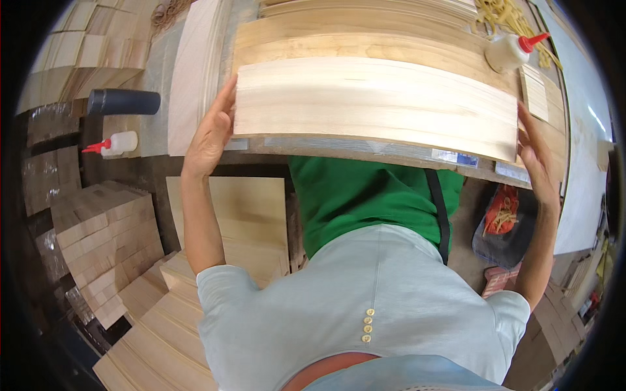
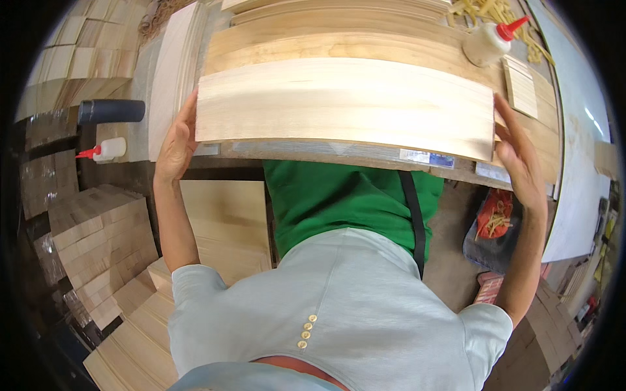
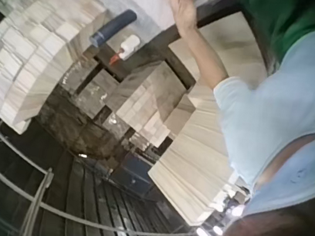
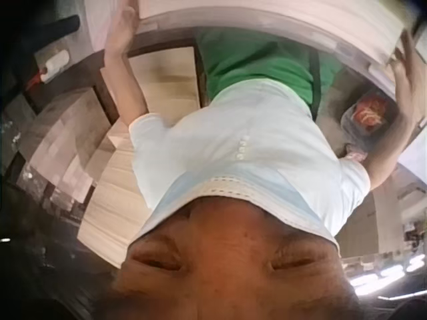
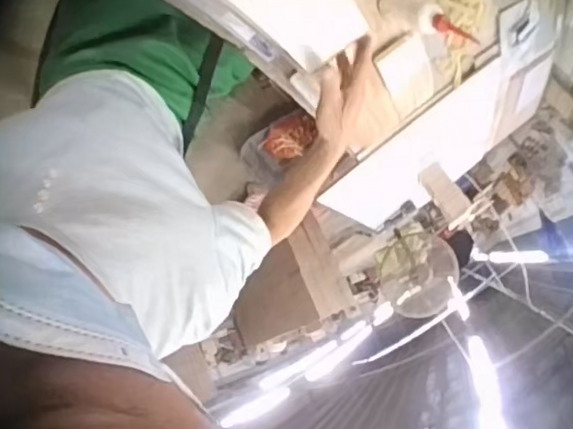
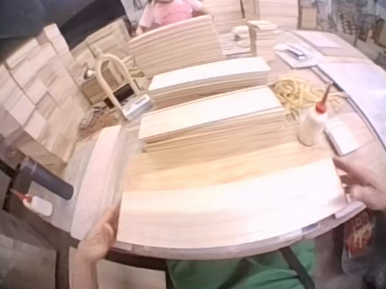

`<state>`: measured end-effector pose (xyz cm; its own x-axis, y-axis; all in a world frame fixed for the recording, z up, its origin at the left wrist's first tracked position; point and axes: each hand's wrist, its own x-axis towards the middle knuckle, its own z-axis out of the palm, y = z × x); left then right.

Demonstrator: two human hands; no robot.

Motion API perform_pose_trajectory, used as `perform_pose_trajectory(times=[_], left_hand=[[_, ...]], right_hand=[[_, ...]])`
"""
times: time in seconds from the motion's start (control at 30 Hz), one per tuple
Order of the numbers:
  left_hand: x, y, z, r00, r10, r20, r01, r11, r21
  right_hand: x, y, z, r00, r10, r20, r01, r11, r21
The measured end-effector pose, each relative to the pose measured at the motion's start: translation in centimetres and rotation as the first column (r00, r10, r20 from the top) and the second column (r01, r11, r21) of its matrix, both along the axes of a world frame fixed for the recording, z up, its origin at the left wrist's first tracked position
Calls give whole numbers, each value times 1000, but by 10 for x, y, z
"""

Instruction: The person is applying wood glue to panels and assembling them into a box structure.

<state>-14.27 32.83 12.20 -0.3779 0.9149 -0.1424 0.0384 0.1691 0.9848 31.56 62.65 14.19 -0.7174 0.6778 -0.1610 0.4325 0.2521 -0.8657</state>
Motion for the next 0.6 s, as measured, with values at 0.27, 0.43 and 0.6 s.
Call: perform_pose_trajectory(times=[0.27, 0.43, 0.6], left_hand=[[14, 5, -18, 958, 251, 135, -220, 953, -209], [23, 3, -19, 934, 298, 199, -268, 949, -165], [36, -31, -31, 920, 262, 293, -234, 964, -125]], right_hand=[[-11, -14, -28, 921, -364, 136, 388, 862, -327], [-16, -21, -22, 936, -349, 49, 336, 842, -421], [-2, -43, -21, 908, -392, -149, 237, 772, -590]])
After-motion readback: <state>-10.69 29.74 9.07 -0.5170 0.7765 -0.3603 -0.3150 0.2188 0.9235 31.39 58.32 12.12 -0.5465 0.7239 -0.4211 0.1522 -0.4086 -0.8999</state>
